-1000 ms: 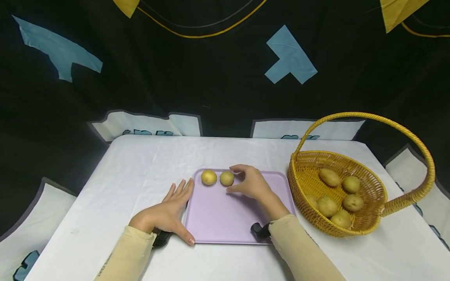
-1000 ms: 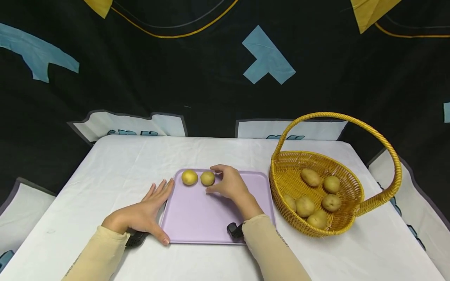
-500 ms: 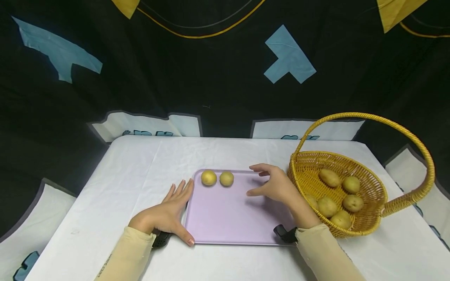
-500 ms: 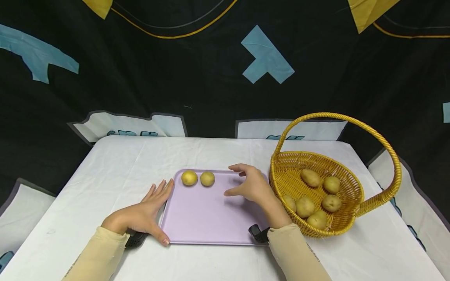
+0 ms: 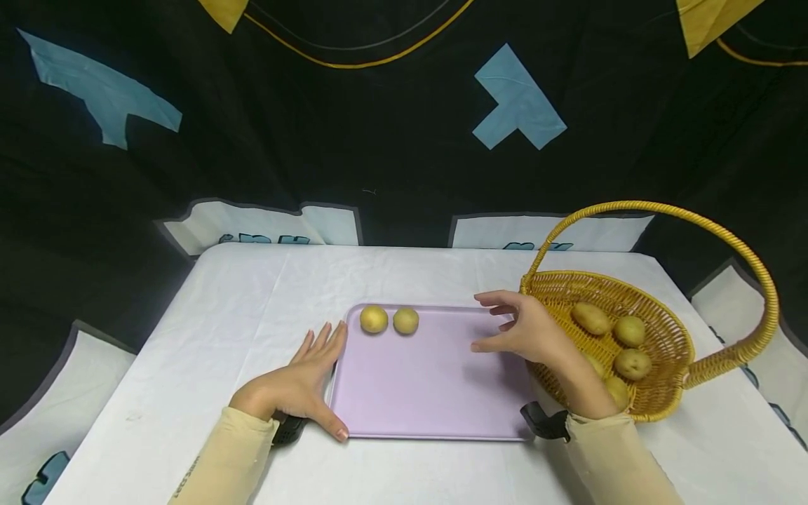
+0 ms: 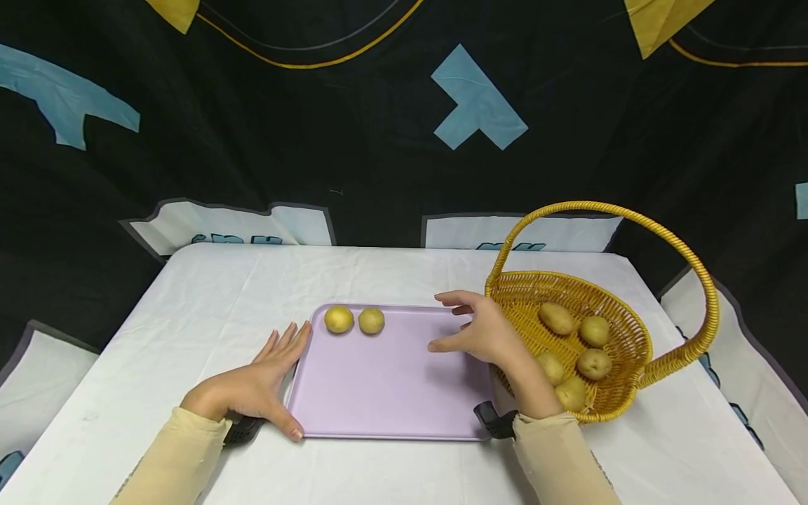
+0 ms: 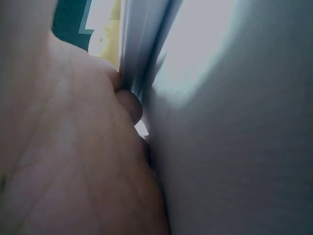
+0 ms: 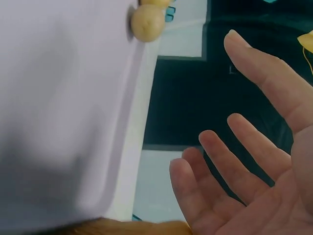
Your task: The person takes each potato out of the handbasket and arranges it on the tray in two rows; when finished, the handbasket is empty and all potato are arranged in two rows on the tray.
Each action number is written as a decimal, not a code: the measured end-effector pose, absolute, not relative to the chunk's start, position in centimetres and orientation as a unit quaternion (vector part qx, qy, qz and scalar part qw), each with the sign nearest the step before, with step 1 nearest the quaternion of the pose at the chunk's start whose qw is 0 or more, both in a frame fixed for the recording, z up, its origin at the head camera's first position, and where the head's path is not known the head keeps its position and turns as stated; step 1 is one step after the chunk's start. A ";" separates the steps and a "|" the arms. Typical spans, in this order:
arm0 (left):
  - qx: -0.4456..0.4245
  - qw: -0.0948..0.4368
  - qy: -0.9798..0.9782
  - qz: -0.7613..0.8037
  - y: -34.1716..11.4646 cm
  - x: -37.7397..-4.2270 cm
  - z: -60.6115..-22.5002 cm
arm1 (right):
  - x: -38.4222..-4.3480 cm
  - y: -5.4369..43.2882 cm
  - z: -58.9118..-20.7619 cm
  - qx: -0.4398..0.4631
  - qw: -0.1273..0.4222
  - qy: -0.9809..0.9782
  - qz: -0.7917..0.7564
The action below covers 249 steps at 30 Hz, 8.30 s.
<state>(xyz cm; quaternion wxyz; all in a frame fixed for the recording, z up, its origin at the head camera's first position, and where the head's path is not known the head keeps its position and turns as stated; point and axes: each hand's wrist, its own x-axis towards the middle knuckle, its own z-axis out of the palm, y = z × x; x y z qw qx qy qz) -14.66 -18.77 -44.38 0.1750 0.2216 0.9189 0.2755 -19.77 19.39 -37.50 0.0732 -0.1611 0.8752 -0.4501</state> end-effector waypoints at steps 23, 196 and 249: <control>0.218 0.168 0.919 0.283 -18.7 -14.6 -44.3 | -20.3 28.4 -34.2 -0.175 0.216 0.879 -0.387; 0.217 0.178 0.918 0.279 -18.8 -14.5 -44.2 | -20.3 13.0 -44.9 0.008 -0.015 0.854 -0.520; 0.223 0.172 0.920 0.271 -18.8 -14.7 -44.3 | -17.1 26.7 -32.6 -0.158 0.150 0.895 -0.388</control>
